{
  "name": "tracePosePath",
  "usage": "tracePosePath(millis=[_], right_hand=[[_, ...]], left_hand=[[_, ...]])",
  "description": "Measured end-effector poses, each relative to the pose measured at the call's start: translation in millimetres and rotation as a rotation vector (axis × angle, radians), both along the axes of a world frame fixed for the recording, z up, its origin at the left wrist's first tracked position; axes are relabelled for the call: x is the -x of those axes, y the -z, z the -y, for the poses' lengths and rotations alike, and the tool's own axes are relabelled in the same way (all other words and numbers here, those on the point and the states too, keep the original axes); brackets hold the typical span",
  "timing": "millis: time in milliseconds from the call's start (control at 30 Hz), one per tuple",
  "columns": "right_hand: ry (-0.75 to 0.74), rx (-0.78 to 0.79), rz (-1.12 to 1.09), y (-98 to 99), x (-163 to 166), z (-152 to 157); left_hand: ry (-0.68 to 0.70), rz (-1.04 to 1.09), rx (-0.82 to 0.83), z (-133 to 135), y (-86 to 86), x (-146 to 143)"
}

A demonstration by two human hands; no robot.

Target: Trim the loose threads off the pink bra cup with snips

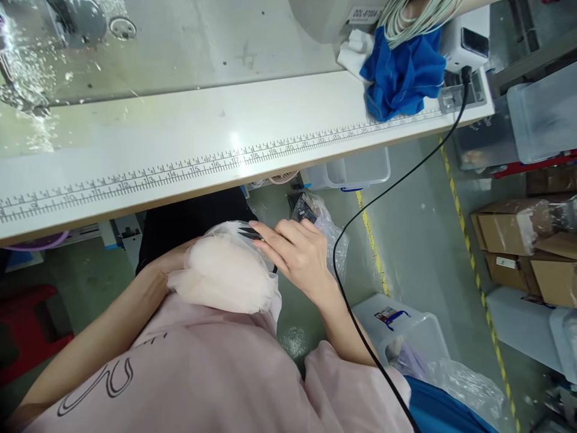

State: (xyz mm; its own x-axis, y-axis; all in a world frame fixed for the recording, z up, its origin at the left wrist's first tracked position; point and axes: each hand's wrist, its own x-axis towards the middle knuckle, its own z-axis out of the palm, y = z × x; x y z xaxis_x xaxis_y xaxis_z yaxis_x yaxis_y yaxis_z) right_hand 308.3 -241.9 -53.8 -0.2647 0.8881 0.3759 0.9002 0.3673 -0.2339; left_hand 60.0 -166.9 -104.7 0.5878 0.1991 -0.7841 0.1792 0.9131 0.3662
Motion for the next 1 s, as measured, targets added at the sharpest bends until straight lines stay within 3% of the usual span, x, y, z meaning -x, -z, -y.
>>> tracePosePath(millis=[333,800,1000], right_hand=[[0.091,0.057,0.009,-10.5,-10,10],[0.032,0.108,-0.100,-9.1,1,-3],[0.085,0.228,-0.198,-9.3,-3,1]], left_hand=[[-0.003,0.030,-0.025,0,3.1,3],[0.020,-0.012,-0.057,-1,-5.5,0],[0.023,0.005,-0.047,-1,-1.3,2]])
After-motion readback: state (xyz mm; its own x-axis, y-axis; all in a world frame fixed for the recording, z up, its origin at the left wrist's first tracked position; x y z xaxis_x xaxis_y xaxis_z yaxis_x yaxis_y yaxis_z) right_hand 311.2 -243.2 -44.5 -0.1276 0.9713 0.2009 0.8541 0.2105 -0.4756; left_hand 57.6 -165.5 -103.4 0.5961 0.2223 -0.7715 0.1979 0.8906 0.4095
